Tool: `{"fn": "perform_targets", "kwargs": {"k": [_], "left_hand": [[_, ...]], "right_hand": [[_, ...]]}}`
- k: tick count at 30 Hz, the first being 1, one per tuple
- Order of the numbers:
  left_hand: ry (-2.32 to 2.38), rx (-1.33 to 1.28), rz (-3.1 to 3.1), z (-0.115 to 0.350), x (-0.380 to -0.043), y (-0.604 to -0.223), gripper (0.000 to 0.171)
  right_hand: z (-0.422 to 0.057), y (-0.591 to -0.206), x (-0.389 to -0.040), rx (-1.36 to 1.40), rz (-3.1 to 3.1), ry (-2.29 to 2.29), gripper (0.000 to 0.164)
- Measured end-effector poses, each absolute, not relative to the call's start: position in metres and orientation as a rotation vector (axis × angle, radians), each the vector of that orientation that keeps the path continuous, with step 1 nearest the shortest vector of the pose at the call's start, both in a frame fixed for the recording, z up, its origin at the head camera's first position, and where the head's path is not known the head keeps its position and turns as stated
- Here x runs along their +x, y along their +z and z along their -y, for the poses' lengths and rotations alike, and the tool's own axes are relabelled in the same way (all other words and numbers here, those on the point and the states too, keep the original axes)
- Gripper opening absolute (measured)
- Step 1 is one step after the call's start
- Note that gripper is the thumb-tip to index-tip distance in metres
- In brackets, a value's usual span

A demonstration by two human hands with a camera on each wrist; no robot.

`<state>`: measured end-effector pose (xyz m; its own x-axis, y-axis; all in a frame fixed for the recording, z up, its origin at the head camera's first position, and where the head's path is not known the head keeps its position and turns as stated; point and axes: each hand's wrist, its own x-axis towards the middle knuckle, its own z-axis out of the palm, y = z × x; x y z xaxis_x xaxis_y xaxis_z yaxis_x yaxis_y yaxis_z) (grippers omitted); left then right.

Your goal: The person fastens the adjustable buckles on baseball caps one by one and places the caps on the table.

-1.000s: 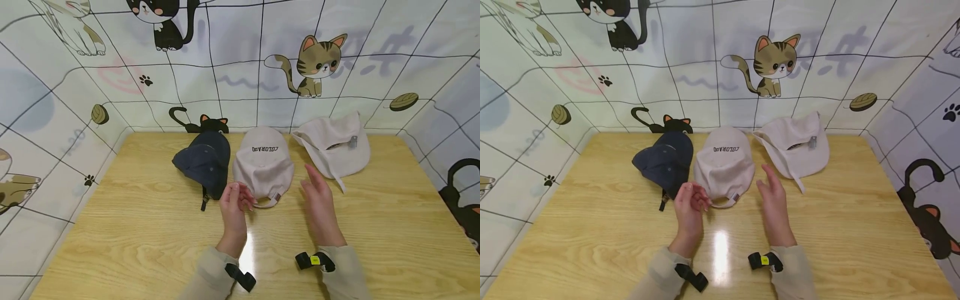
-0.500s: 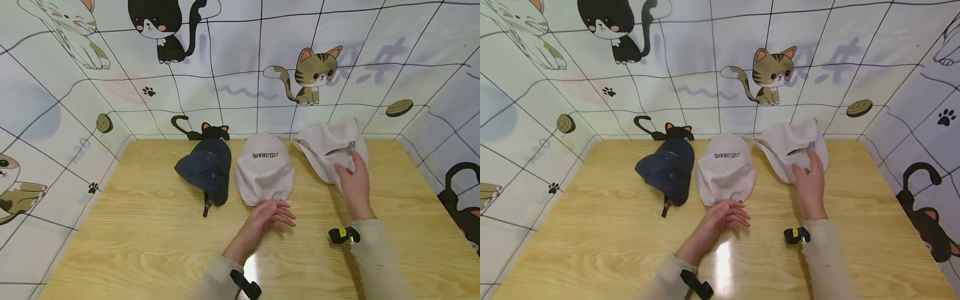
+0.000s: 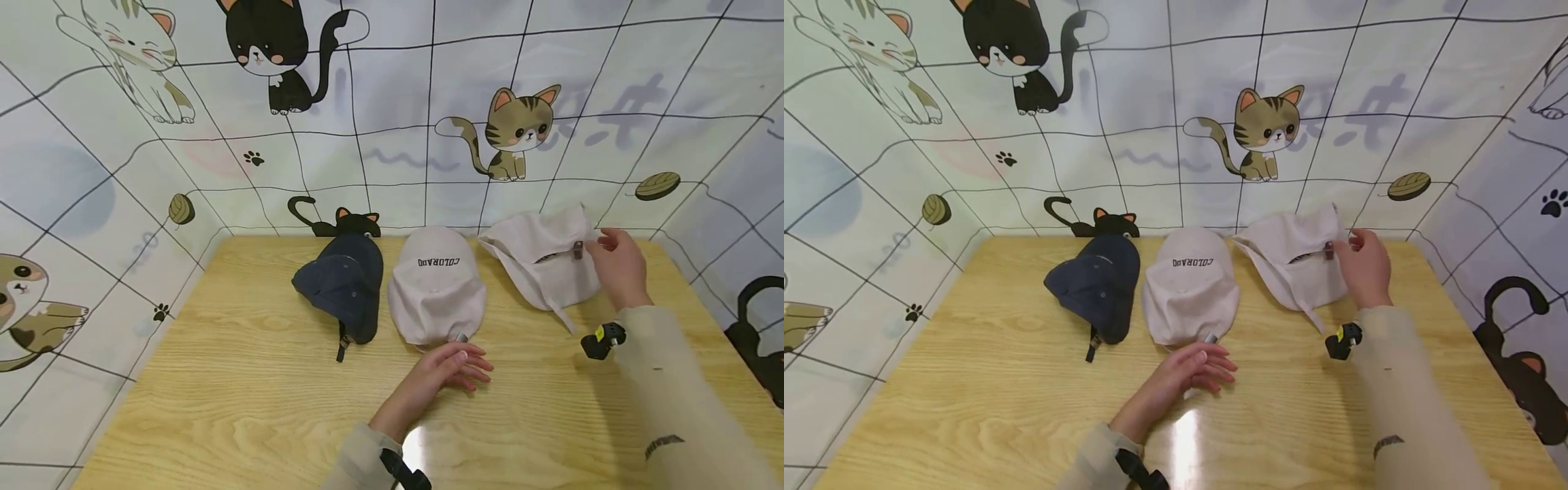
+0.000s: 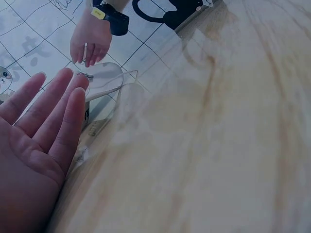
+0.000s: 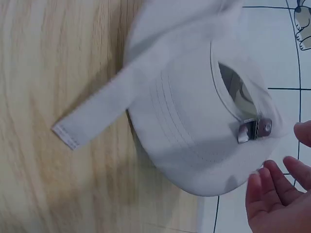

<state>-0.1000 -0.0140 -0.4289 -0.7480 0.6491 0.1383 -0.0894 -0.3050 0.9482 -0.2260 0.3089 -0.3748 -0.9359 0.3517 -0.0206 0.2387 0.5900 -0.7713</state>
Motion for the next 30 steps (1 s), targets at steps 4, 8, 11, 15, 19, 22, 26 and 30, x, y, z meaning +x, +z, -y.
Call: {"fn": "perform_targets", "kwargs": {"k": [4, 8, 11, 15, 19, 22, 26, 30], "left_hand": [[2.105, 0.718, -1.477, 0.014, -0.099, -0.429, 0.036], [2.105, 0.7, -1.515, 0.013, -0.101, -0.435, 0.035], [2.131, 0.649, -1.538, 0.011, -0.105, -0.444, 0.035], [2.158, 0.572, -1.522, 0.007, -0.109, -0.453, 0.037], [2.164, 0.557, -1.52, 0.005, -0.108, -0.456, 0.037], [2.159, 0.549, -1.536, 0.004, -0.107, -0.456, 0.035], [2.143, 0.547, -1.548, 0.004, -0.107, -0.456, 0.034], [2.158, 0.573, -1.546, 0.005, -0.109, -0.457, 0.034]], "right_hand": [[-0.309, -0.368, -0.231, -0.519, 2.748, 1.16, 0.062], [-0.303, -0.361, -0.237, -0.518, 2.791, 1.115, 0.062], [-0.301, -0.358, -0.242, -0.5, 2.824, 1.06, 0.062], [-0.302, -0.357, -0.243, -0.437, 2.891, 1.047, 0.066], [-0.304, -0.36, -0.241, -0.43, 2.922, 1.156, 0.069], [-0.306, -0.364, -0.24, -0.483, 2.901, 1.247, 0.064], [-0.3, -0.362, -0.236, -0.453, 2.819, 1.376, 0.056], [-0.283, -0.349, -0.227, -0.37, 2.648, 1.528, 0.05]]}}
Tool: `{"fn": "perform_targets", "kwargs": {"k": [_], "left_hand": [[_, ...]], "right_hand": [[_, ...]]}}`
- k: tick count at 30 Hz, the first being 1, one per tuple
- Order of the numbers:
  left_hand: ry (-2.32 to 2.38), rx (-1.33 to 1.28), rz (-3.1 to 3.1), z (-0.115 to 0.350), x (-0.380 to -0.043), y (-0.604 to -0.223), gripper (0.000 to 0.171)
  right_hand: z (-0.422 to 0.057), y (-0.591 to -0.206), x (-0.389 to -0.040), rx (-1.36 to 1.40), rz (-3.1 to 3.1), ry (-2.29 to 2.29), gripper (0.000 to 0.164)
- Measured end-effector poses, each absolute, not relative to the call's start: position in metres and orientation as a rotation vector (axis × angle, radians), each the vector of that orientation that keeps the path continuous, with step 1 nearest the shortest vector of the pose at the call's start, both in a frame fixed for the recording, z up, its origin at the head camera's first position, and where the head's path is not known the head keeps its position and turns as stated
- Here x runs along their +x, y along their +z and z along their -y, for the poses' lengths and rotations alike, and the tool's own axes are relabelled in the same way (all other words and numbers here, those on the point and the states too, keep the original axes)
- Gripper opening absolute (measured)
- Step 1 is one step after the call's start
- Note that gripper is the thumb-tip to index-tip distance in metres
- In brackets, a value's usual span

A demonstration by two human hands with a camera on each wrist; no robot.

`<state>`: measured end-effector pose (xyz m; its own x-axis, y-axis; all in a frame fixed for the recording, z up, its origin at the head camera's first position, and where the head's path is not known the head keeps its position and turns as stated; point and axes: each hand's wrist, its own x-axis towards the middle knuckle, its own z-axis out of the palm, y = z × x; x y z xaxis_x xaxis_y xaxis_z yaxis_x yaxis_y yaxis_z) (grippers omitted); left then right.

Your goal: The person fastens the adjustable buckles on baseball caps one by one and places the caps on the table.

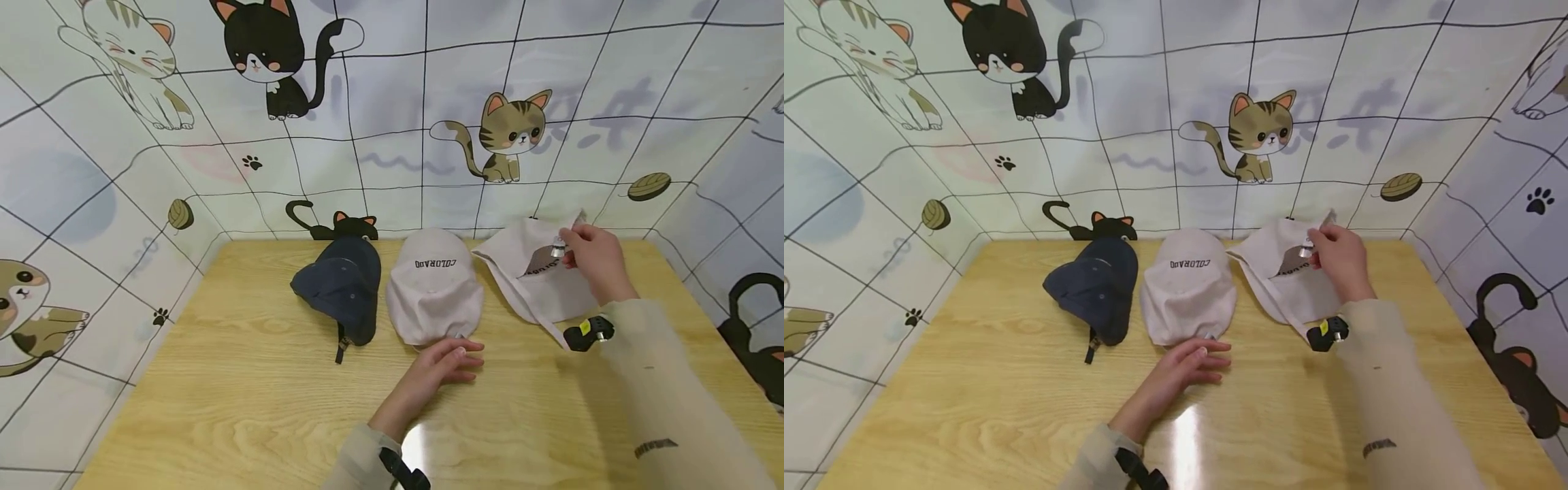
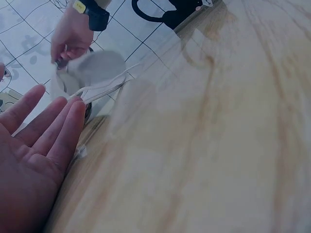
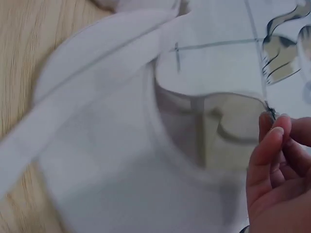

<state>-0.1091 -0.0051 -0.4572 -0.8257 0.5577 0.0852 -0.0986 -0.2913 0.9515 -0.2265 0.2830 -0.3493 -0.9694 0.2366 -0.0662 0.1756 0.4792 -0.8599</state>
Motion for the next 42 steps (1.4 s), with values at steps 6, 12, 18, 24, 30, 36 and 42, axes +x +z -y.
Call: {"fn": "perform_targets", "kwargs": {"k": [6, 12, 18, 24, 30, 36, 42], "left_hand": [[2.15, 0.581, -1.565, 0.005, -0.109, -0.456, 0.032], [2.132, 0.582, -1.473, -0.005, -0.104, -0.447, 0.04], [2.329, 0.495, -1.075, -0.035, -0.113, -0.428, 0.057], [2.587, 0.2, -0.696, -0.052, -0.131, -0.409, 0.056], [2.71, 0.116, -0.468, -0.058, -0.149, -0.389, 0.044], [2.724, 0.143, -0.433, -0.057, -0.166, -0.382, 0.048], [2.726, 0.095, -0.457, -0.062, -0.178, -0.386, 0.053]], "right_hand": [[-0.259, -0.312, -0.203, -0.257, 2.483, 1.504, 0.042], [-0.241, -0.268, -0.169, -0.166, 2.393, 1.57, 0.037], [-0.225, -0.25, -0.14, 0.031, 2.218, 1.722, 0.03], [-0.227, -0.258, -0.118, 0.244, 2.252, 1.69, 0.022], [-0.243, -0.281, -0.099, 0.276, 2.389, 1.529, 0.018], [-0.253, -0.314, -0.085, 0.302, 2.111, 1.839, 0.018], [-0.254, -0.346, -0.084, 0.292, 1.753, 2.148, 0.019]]}}
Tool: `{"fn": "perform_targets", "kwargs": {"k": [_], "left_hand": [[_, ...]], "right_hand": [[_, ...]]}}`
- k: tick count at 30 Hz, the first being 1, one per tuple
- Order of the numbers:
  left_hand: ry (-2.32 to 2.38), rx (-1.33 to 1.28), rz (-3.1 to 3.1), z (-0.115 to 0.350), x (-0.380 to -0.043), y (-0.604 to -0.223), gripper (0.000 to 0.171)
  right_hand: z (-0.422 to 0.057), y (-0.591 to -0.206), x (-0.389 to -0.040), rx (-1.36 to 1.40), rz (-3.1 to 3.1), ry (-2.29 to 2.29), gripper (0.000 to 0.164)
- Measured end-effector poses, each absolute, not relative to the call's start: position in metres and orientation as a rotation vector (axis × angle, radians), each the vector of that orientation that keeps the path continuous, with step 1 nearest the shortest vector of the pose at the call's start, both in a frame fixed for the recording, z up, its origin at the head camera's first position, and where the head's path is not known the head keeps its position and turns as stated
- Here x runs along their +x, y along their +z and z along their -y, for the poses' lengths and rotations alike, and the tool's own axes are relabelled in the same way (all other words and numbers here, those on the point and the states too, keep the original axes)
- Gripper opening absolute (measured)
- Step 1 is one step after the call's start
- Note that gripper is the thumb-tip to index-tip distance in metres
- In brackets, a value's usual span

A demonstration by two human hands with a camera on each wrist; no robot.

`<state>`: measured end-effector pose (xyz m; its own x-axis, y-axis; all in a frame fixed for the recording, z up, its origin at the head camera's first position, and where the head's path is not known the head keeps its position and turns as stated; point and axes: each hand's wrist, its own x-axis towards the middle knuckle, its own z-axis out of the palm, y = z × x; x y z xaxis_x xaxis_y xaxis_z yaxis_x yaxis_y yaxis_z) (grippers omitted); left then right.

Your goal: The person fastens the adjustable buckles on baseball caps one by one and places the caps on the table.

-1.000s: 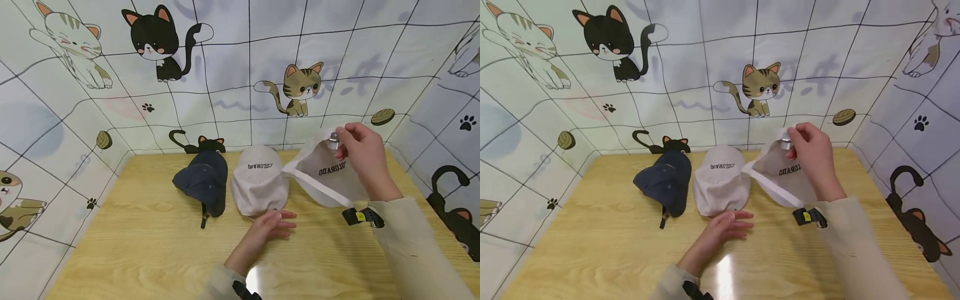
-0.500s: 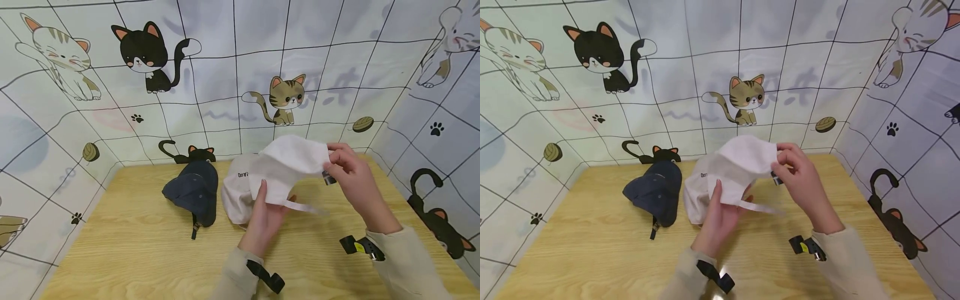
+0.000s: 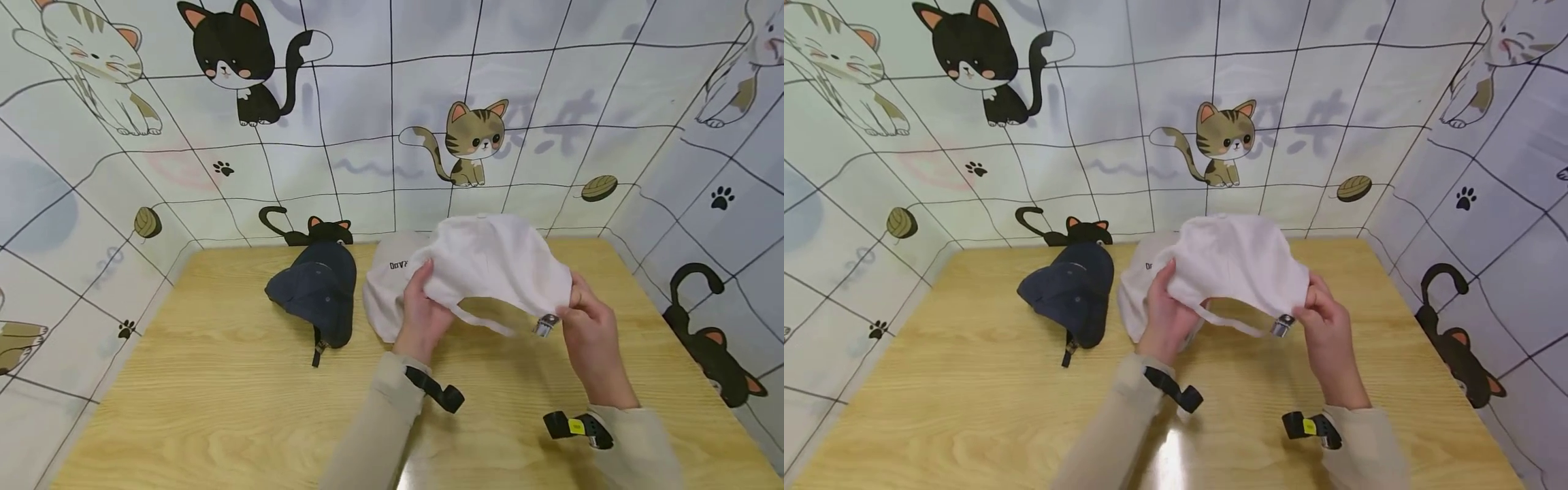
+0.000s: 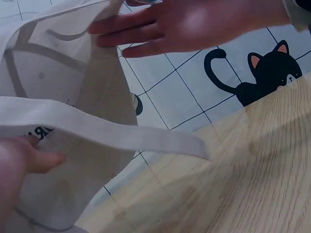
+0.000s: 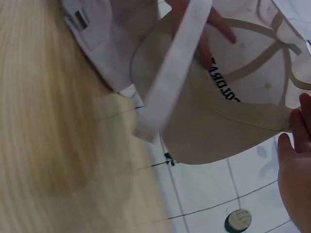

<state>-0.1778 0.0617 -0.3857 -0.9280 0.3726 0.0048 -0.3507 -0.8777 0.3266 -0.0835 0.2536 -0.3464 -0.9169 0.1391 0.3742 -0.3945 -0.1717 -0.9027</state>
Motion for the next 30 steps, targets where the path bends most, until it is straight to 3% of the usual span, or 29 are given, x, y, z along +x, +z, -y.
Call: {"fn": "perform_targets", "kwargs": {"k": [5, 16, 22, 30], "left_hand": [[2.71, -0.029, -0.547, -0.068, -0.179, -0.396, 0.044], [2.62, -0.134, -0.435, -0.074, -0.162, -0.412, 0.044], [2.64, -0.172, -0.551, -0.067, -0.153, -0.421, 0.049], [2.618, -0.071, -0.636, -0.052, -0.139, -0.428, 0.046]], "right_hand": [[-0.258, -0.369, -0.081, 0.197, 1.663, 2.242, 0.023], [-0.259, -0.405, -0.071, 0.167, 1.423, 2.488, 0.035], [-0.254, -0.419, -0.066, 0.26, 1.398, 2.596, 0.029], [-0.242, -0.428, -0.062, 0.135, 1.605, 2.581, 0.02]]}}
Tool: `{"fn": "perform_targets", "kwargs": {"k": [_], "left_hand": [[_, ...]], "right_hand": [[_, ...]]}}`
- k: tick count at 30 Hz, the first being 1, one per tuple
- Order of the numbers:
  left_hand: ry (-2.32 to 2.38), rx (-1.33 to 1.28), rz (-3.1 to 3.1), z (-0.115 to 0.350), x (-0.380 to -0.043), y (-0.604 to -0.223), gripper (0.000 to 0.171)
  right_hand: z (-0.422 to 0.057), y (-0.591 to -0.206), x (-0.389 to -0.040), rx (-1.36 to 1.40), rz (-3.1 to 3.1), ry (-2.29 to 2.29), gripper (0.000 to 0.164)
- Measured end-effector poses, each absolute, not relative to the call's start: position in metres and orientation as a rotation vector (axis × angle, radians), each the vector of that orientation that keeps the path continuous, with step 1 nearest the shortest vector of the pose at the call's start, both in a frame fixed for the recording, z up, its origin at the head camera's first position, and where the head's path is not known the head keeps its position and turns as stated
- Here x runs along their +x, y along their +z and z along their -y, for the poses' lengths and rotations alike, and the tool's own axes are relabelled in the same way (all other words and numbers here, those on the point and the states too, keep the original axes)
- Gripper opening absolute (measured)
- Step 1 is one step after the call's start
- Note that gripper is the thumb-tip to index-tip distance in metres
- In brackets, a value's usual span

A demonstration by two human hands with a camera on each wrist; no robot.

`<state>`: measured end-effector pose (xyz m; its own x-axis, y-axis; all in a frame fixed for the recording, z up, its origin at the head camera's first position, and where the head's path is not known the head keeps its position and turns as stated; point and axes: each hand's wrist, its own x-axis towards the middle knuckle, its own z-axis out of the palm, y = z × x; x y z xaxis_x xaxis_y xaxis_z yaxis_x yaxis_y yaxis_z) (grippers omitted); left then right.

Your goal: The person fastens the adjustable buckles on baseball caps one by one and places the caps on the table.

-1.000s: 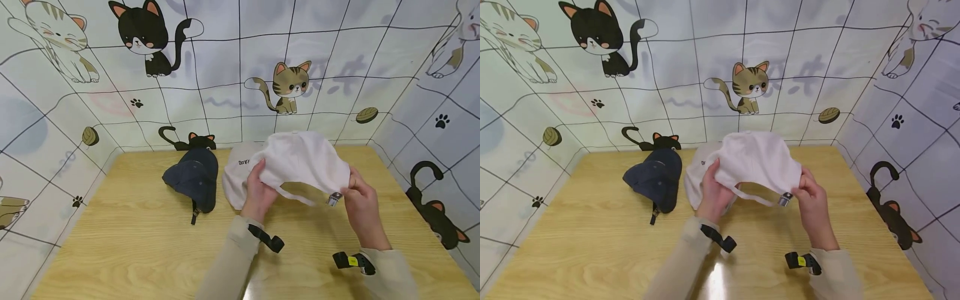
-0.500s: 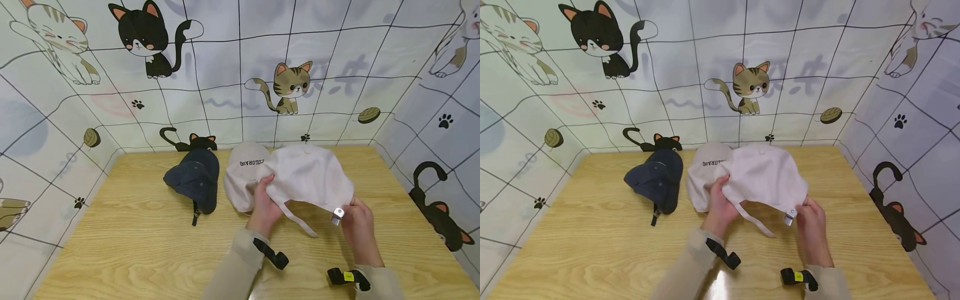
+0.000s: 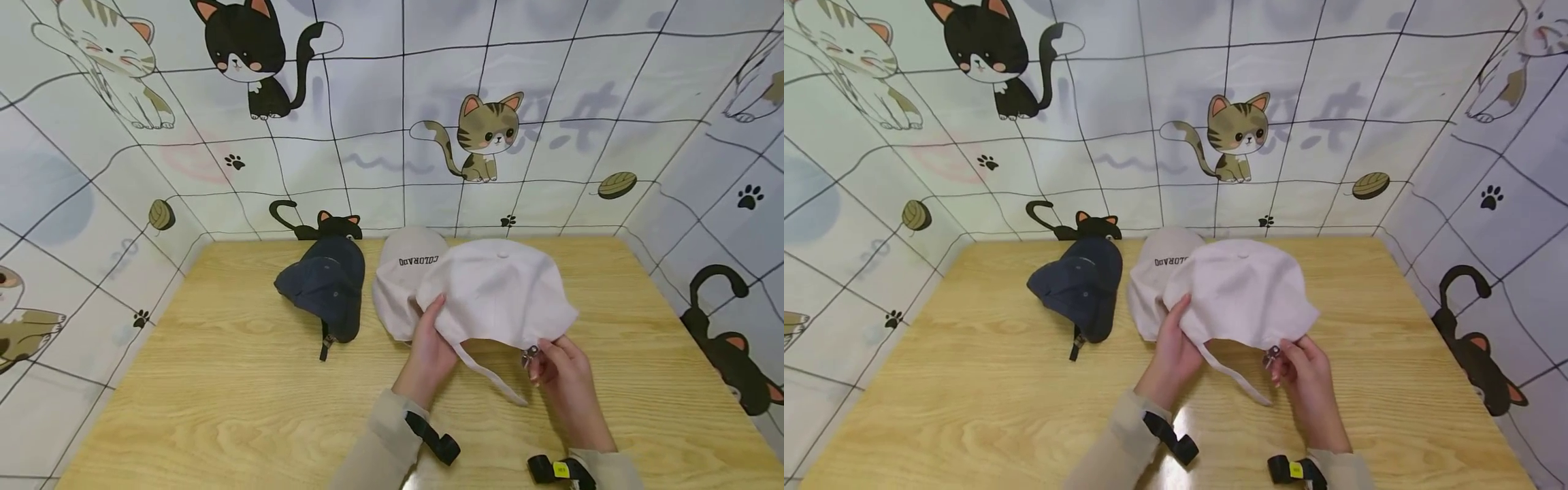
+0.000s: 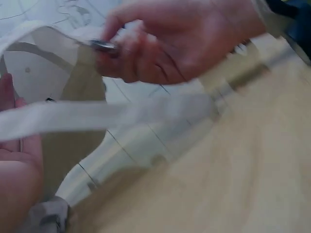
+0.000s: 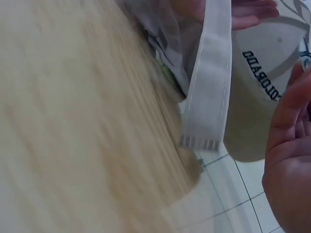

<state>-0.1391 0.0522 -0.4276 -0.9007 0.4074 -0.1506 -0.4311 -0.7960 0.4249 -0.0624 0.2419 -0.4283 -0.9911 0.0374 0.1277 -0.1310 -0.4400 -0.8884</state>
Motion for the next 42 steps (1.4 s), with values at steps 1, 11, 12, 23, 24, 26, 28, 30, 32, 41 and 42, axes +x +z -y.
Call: {"fn": "perform_targets", "kwargs": {"k": [1, 11, 12, 23, 24, 26, 28, 30, 32, 41, 42], "left_hand": [[2.609, -0.026, -0.648, -0.051, -0.137, -0.429, 0.045], [2.097, 0.561, -1.267, -0.051, -0.103, -0.447, 0.033], [2.037, 0.594, -1.345, -0.051, -0.099, -0.443, 0.029], [1.63, 0.598, -1.872, -0.052, -0.081, -0.442, 0.014], [1.637, 0.585, -1.864, -0.052, -0.081, -0.443, 0.014], [1.669, 0.567, -1.832, -0.051, -0.081, -0.446, 0.014], [1.744, 0.525, -1.76, -0.05, -0.081, -0.449, 0.016], [1.851, 0.473, -1.668, -0.048, -0.082, -0.45, 0.02], [1.964, 0.422, -1.586, -0.046, -0.083, -0.451, 0.022], [2.27, 0.325, -1.507, -0.039, -0.093, -0.44, 0.019], [2.298, 0.305, -1.494, -0.039, -0.094, -0.439, 0.02]], "right_hand": [[-0.24, -0.429, -0.062, 0.14, 1.597, 2.594, 0.02], [-0.236, -0.432, -0.063, 0.172, 1.547, 2.678, 0.017], [-0.236, -0.432, -0.064, 0.166, 1.557, 2.673, 0.017], [-0.232, -0.437, -0.066, 0.184, 1.467, 2.707, 0.016], [-0.23, -0.438, -0.066, 0.193, 1.456, 2.715, 0.016], [-0.228, -0.439, -0.066, 0.208, 1.429, 2.74, 0.016], [-0.226, -0.44, -0.066, 0.204, 1.413, 2.756, 0.016], [-0.223, -0.44, -0.065, 0.171, 1.423, 2.759, 0.015], [-0.221, -0.439, -0.065, 0.124, 1.494, 2.723, 0.014], [-0.207, -0.421, -0.064, -0.133, 1.897, 2.392, 0.019], [-0.207, -0.422, -0.064, -0.145, 1.901, 2.374, 0.02]]}}
